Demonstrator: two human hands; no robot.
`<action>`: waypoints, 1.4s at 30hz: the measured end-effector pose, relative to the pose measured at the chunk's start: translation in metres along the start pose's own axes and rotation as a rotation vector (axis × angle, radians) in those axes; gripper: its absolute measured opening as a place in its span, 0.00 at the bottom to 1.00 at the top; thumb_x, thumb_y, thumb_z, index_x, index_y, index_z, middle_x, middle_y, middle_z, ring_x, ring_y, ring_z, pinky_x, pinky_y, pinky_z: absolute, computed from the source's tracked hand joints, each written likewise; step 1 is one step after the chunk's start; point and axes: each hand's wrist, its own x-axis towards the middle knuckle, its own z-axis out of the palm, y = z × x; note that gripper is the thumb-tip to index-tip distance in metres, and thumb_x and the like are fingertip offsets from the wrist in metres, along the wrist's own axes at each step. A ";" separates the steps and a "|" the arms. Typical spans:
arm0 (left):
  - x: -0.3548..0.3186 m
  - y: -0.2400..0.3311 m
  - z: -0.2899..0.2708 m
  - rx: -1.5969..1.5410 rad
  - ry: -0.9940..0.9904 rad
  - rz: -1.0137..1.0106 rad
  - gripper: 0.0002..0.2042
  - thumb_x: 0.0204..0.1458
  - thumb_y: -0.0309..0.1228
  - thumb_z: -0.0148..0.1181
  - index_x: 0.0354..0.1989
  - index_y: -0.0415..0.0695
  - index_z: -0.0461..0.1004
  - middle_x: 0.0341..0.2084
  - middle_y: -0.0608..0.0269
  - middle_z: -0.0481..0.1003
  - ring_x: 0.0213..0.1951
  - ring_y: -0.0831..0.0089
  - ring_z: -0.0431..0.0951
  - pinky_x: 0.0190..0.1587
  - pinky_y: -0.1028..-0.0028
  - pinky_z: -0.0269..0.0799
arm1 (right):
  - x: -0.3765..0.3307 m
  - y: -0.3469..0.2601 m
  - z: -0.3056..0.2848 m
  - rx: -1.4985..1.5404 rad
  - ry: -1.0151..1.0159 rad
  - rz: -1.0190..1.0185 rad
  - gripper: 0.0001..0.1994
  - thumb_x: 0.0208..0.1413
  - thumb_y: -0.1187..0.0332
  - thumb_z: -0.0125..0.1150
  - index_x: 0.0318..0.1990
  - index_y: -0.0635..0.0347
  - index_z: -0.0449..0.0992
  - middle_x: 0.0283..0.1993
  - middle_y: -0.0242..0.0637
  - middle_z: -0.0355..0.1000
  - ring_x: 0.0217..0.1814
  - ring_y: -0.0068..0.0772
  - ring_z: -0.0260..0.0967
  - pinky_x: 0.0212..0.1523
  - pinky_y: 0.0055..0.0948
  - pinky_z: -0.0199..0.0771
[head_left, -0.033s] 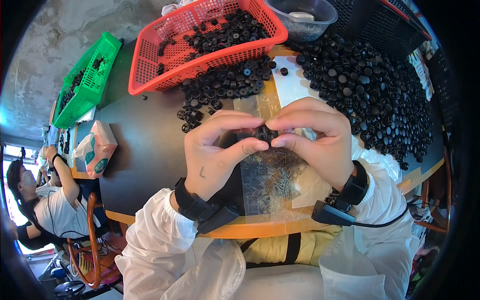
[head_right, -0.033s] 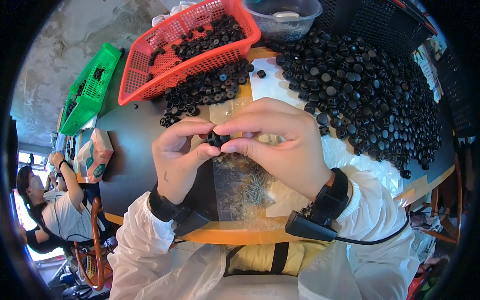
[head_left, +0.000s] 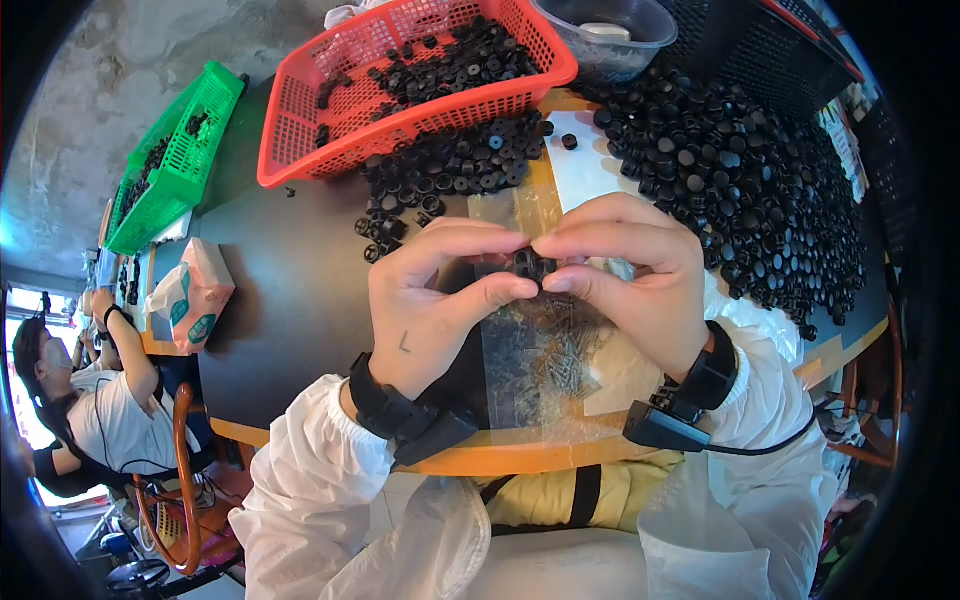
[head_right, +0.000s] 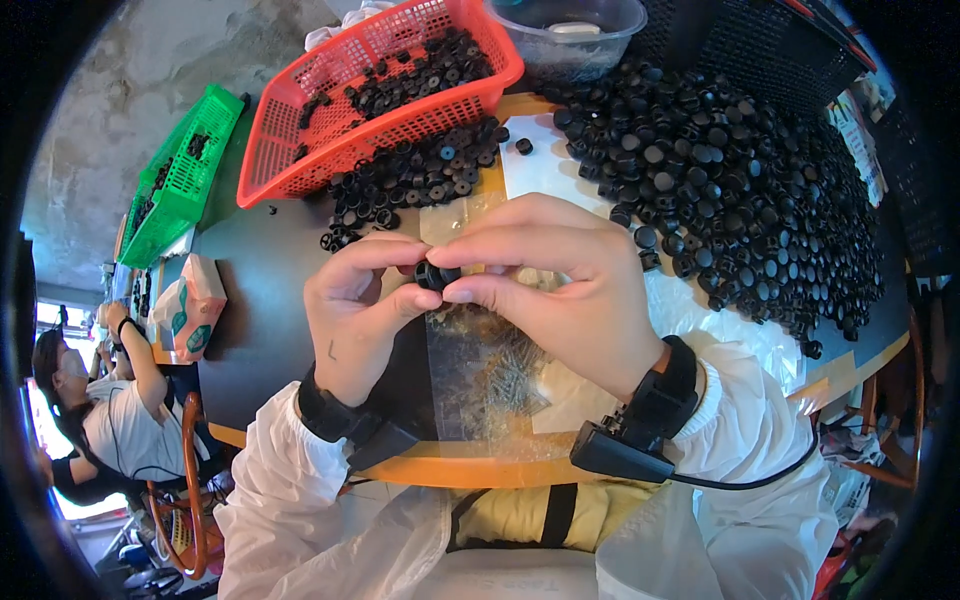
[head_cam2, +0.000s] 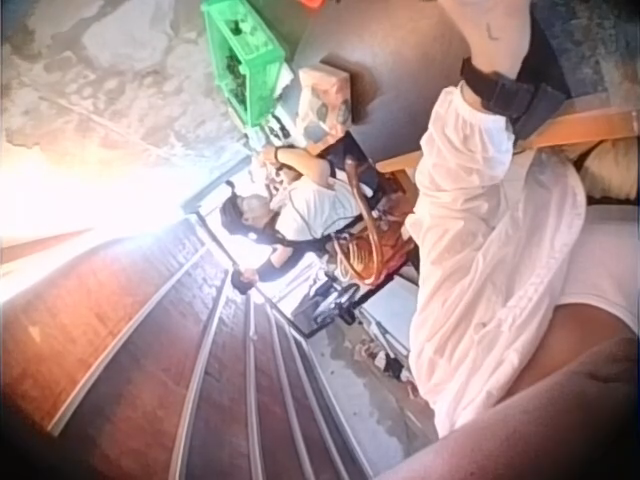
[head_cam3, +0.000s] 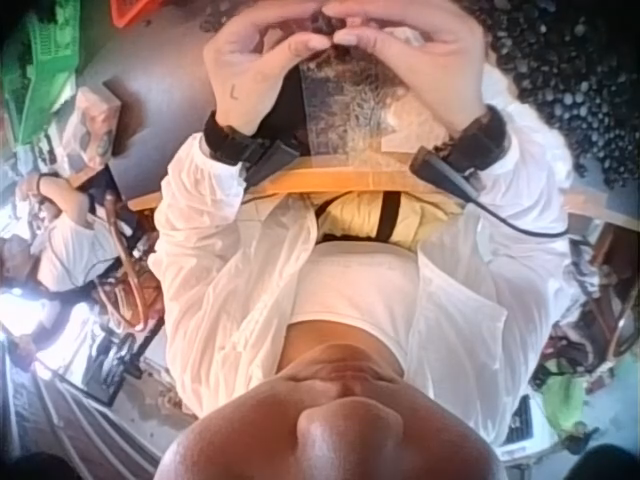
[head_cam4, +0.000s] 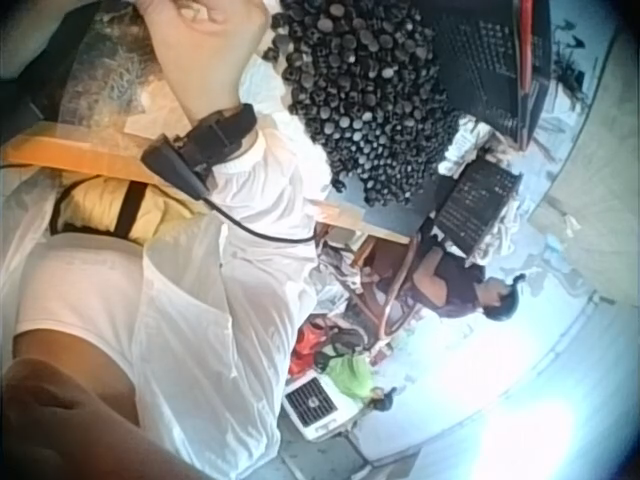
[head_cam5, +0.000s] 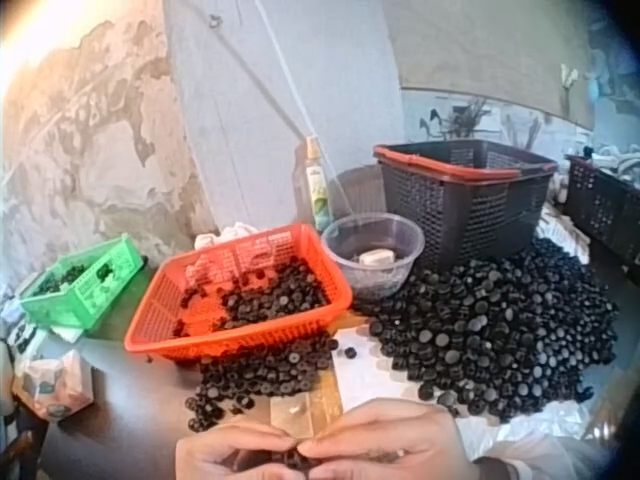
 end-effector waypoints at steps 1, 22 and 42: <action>0.000 0.003 0.001 0.028 -0.009 -0.017 0.16 0.42 0.20 0.71 0.41 0.37 0.78 0.39 0.59 0.76 0.41 0.74 0.74 0.46 0.74 0.70 | -0.001 -0.001 0.000 -0.026 0.004 -0.002 0.12 0.44 0.78 0.69 0.39 0.58 0.83 0.37 0.36 0.77 0.36 0.24 0.73 0.36 0.21 0.72; 0.007 0.009 -0.002 0.595 -0.082 0.463 0.17 0.31 0.26 0.73 0.36 0.47 0.82 0.28 0.68 0.71 0.32 0.72 0.70 0.35 0.75 0.65 | 0.002 0.005 -0.010 0.395 -0.321 0.349 0.13 0.52 0.78 0.64 0.46 0.64 0.79 0.38 0.33 0.74 0.39 0.22 0.70 0.43 0.21 0.70; 0.005 0.008 -0.002 0.384 -0.166 0.430 0.14 0.41 0.14 0.64 0.38 0.40 0.80 0.32 0.62 0.69 0.31 0.75 0.72 0.29 0.82 0.71 | -0.002 -0.003 0.003 0.470 -0.183 0.409 0.12 0.49 0.72 0.69 0.41 0.62 0.75 0.33 0.32 0.72 0.36 0.23 0.71 0.37 0.24 0.73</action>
